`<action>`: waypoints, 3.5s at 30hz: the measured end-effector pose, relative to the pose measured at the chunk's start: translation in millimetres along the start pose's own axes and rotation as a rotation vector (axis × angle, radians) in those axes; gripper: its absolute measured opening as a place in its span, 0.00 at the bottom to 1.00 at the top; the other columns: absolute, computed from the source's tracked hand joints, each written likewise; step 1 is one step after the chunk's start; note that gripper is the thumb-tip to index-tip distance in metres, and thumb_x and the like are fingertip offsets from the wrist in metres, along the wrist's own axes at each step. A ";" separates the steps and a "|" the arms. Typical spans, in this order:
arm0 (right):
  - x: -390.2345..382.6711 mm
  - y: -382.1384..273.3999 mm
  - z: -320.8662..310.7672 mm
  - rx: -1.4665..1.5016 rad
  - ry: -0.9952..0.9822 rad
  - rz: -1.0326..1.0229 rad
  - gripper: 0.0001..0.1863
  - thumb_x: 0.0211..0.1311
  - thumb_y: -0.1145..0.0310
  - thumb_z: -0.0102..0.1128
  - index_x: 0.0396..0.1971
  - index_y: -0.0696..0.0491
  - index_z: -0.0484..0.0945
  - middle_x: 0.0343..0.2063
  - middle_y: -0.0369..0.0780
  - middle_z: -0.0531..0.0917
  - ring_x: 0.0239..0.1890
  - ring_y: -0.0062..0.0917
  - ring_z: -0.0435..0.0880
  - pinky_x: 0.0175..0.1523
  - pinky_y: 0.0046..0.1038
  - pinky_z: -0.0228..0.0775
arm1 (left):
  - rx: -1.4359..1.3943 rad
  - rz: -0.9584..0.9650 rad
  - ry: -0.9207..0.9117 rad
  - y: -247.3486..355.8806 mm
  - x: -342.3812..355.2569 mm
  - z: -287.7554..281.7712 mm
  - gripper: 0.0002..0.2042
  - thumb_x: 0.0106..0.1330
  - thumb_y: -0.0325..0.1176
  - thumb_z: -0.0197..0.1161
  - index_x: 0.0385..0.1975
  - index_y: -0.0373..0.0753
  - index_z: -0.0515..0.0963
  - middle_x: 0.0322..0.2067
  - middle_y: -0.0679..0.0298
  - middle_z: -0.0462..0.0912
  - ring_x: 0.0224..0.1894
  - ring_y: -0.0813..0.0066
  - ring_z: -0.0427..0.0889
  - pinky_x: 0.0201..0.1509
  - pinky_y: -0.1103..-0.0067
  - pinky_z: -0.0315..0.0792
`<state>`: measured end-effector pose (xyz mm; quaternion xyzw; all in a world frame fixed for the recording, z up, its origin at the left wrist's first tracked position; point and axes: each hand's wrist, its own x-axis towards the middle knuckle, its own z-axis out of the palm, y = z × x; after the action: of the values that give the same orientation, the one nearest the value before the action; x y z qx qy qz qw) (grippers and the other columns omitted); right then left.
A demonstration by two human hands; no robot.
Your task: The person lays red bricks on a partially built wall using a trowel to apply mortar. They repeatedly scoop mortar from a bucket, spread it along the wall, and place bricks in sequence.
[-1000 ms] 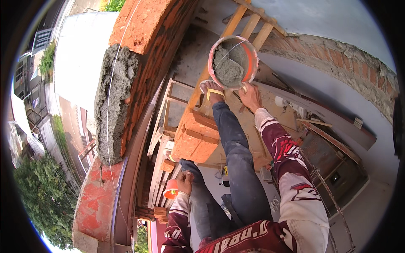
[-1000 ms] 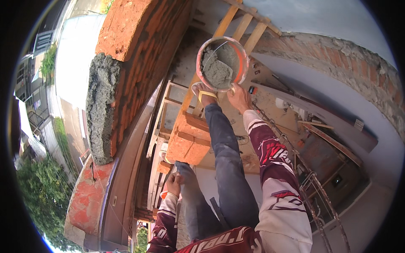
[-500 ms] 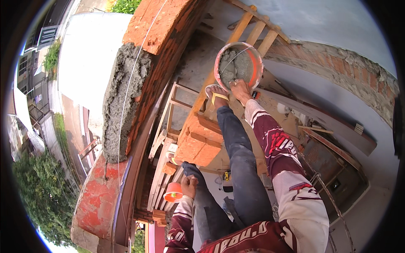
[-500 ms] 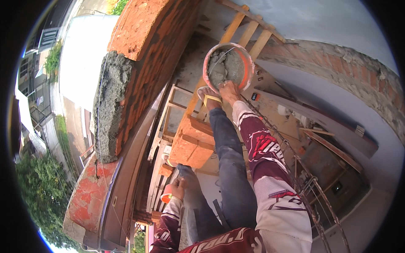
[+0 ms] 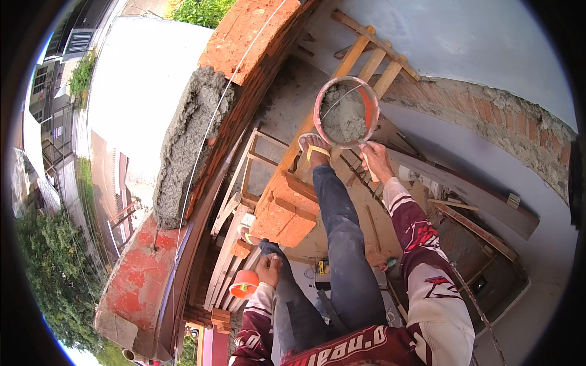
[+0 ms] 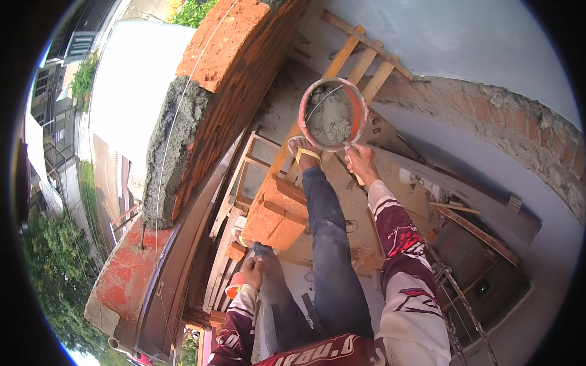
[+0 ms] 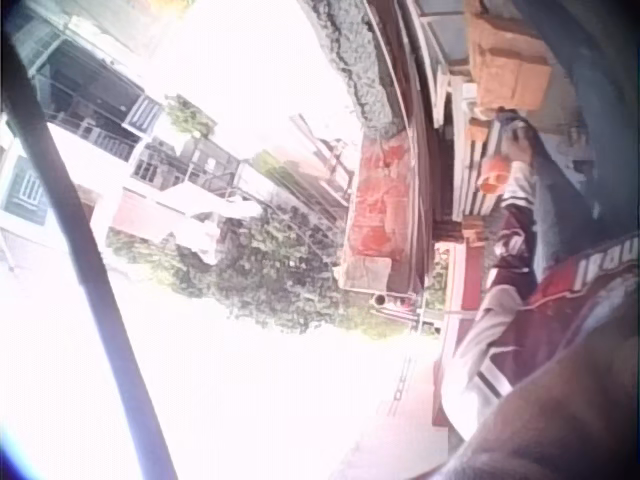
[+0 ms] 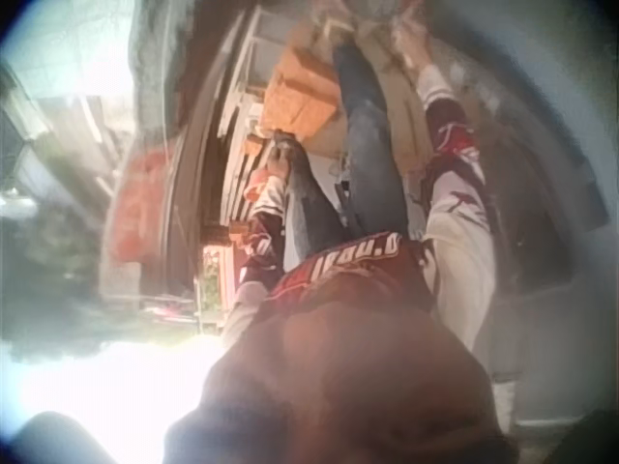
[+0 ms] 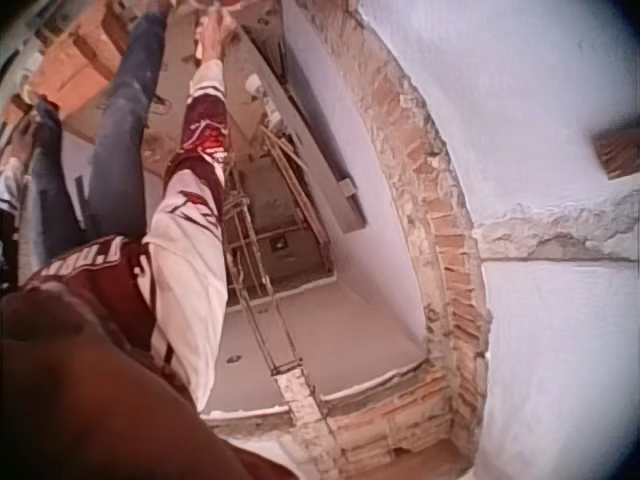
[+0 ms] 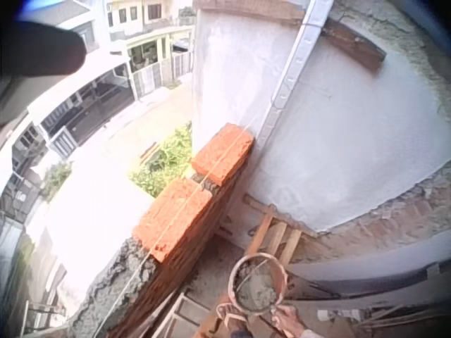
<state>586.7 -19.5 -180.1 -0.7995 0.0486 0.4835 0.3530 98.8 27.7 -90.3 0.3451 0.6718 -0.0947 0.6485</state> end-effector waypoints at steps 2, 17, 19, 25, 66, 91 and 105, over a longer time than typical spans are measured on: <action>-26.1 -16.0 -28.5 -0.096 -0.024 -0.001 0.14 0.70 0.61 0.55 0.31 0.57 0.78 0.22 0.33 0.77 0.17 0.14 0.72 0.20 0.22 0.65 | 0.020 0.009 0.006 6.1 -3.3 3.4 0.09 0.73 0.33 0.57 0.43 0.33 0.77 0.29 0.64 0.82 0.28 0.78 0.79 0.33 0.81 0.74; -38.1 -338.4 -1.2 -1.067 -0.433 -0.823 0.17 0.54 0.60 0.62 0.37 0.58 0.84 0.28 0.51 0.84 0.30 0.44 0.83 0.37 0.38 0.74 | -0.031 -0.041 0.072 -5.5 -19.3 35.5 0.12 0.70 0.37 0.60 0.39 0.32 0.79 0.30 0.62 0.85 0.31 0.75 0.85 0.34 0.79 0.76; -24.9 -369.2 24.4 -1.145 -0.353 -1.041 0.16 0.54 0.59 0.62 0.36 0.56 0.83 0.26 0.48 0.84 0.31 0.45 0.84 0.38 0.40 0.75 | -0.040 0.005 0.074 -1.9 -19.4 37.6 0.12 0.71 0.37 0.60 0.40 0.32 0.79 0.30 0.63 0.85 0.30 0.76 0.85 0.33 0.80 0.75; 0.8 -397.8 77.6 -1.193 0.049 -1.935 0.10 0.56 0.61 0.65 0.34 0.50 0.82 0.30 0.39 0.83 0.31 0.35 0.84 0.35 0.37 0.75 | -0.028 -0.051 0.042 -1.5 -16.2 43.4 0.11 0.71 0.35 0.60 0.40 0.32 0.79 0.30 0.62 0.85 0.31 0.76 0.84 0.34 0.81 0.75; -180.6 -274.3 147.4 -0.553 -0.606 -0.504 0.22 0.76 0.55 0.42 0.32 0.60 0.73 0.19 0.37 0.77 0.17 0.18 0.76 0.24 0.25 0.70 | -0.148 -0.023 0.101 -68.1 -30.1 -11.4 0.12 0.70 0.33 0.59 0.42 0.29 0.79 0.29 0.61 0.85 0.29 0.76 0.84 0.35 0.79 0.77; -201.0 -222.9 285.6 1.040 -0.361 0.153 0.22 0.78 0.47 0.36 0.42 0.52 0.68 0.30 0.38 0.74 0.27 0.27 0.77 0.31 0.39 0.79 | -0.062 0.033 0.034 -54.5 -51.1 -42.2 0.10 0.73 0.37 0.58 0.43 0.35 0.76 0.30 0.66 0.82 0.28 0.81 0.79 0.29 0.84 0.70; -230.3 -57.5 183.3 0.628 -0.487 0.357 0.22 0.73 0.47 0.51 0.48 0.53 0.71 0.31 0.36 0.76 0.26 0.24 0.81 0.29 0.30 0.82 | -0.210 -0.123 0.016 -55.9 -39.6 -38.7 0.09 0.73 0.36 0.59 0.43 0.37 0.76 0.31 0.65 0.83 0.29 0.79 0.80 0.29 0.82 0.70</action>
<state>353.8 74.7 -16.2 -0.4951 0.2461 0.6731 0.4911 31.7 -5.2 -65.7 0.2342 0.7029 -0.0605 0.6689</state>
